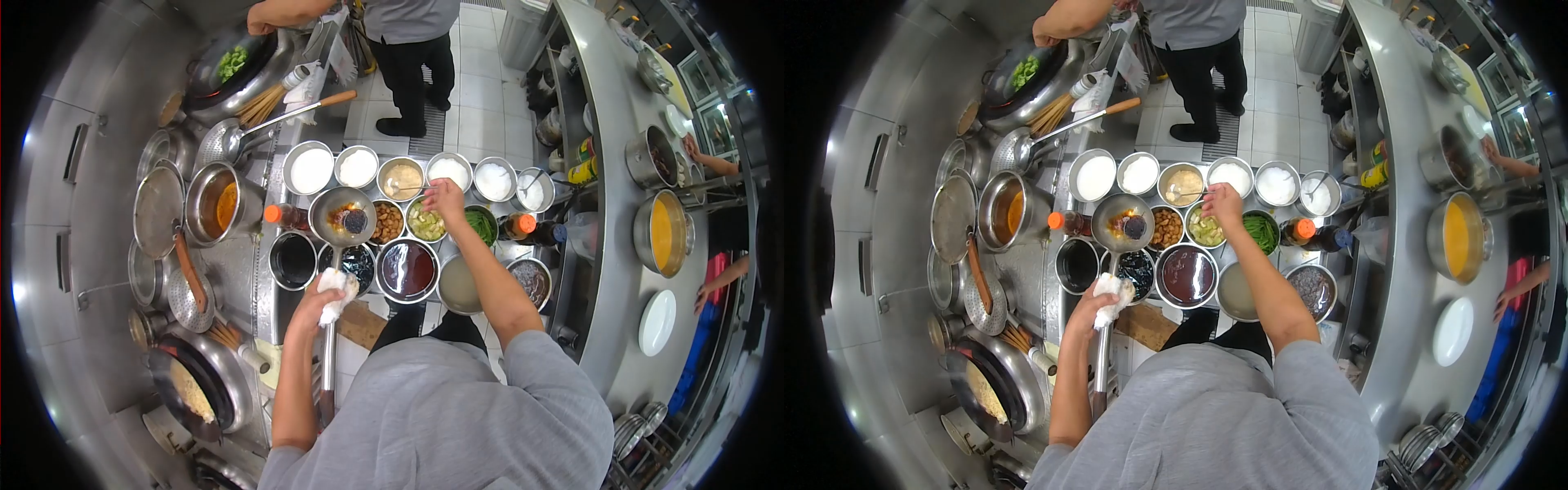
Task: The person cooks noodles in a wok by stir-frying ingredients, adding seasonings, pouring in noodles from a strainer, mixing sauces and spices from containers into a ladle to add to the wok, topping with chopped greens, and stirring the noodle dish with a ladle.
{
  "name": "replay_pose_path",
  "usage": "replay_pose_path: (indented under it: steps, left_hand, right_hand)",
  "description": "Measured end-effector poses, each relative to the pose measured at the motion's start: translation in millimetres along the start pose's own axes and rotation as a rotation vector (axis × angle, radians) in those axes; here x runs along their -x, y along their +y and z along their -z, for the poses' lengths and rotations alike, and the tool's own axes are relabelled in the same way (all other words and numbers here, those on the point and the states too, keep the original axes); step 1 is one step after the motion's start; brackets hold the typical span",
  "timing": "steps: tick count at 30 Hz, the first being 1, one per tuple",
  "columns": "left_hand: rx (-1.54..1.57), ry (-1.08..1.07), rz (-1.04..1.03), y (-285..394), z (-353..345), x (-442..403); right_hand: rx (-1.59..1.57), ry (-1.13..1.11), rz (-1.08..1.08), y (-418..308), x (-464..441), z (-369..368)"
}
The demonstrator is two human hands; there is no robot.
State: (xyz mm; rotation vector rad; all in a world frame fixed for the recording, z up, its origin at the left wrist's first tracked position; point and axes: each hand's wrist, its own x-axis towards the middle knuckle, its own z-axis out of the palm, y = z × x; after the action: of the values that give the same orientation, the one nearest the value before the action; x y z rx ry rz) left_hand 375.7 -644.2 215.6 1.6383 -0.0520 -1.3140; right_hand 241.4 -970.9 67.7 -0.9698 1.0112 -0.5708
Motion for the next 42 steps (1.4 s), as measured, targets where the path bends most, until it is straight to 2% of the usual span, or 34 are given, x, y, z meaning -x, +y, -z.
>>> replay_pose_path:
  steps: [2, 6, 8, 9, 10, 12, 16, 20, 22, 24, 26, 30, 32, 36, 39, 41, 42]
  left_hand:
    - [0.014, -0.008, -0.02, 8, -6, 0]
    - [0.006, -0.041, -0.058, 13, -2, -15]
    - [0.018, -0.087, -0.093, 18, -8, -23]
    - [0.016, -0.11, -0.078, 23, -15, -25]
    - [0.013, -0.138, -0.062, 27, -21, -27]
    - [0.019, -0.205, -0.027, 39, -39, -28]
    - [0.031, -0.303, 0.015, 29, -64, -50]
    - [0.006, -0.306, 0.027, 27, -76, -45]
    - [-0.016, -0.332, 0.06, 27, -75, -40]
    - [0.007, -0.334, 0.014, 30, -76, -30]
    - [-0.035, -0.302, 0.047, 30, -71, -24]
    - [-0.019, -0.296, 0.03, 22, -59, -22]
    - [0.018, -0.281, 0.026, 22, -56, -19]
    - [0.03, -0.256, 0.033, 16, -47, -19]
    - [0.007, -0.227, 0.063, 13, -40, -23]
    - [0.047, -0.24, 0.065, 9, -37, -27]
    - [0.052, -0.239, 0.066, 10, -37, -26]
  right_hand:
    - [-0.134, -0.032, -0.021, -6, 2, 8]
    - [-0.166, -0.06, 0.005, -51, 26, 7]
    - [-0.163, -0.171, 0.082, -84, 47, -1]
    - [-0.013, -0.16, 0.187, -101, 58, -6]
    - [-0.015, -0.169, 0.191, -112, 63, -5]
    - [0.614, 0.258, 0.815, -129, 66, 13]
    - [0.683, 0.447, 0.686, -116, 43, 57]
    - [0.766, 0.365, 0.525, -90, 35, 60]
    - [0.609, 0.26, 0.451, -76, 29, 57]
    - [0.591, 0.286, 0.479, -70, 22, 60]
    - [0.656, 0.374, 0.663, -64, 15, 61]
    - [0.646, 0.32, 0.555, -57, 12, 60]
    - [0.527, 0.331, 0.486, -49, 9, 60]
    - [0.561, 0.372, 0.55, -46, 10, 63]
    - [0.576, 0.324, 0.585, -46, 20, 62]
    - [0.387, 0.284, 0.399, -50, 32, 58]
    - [0.391, 0.281, 0.398, -49, 33, 57]
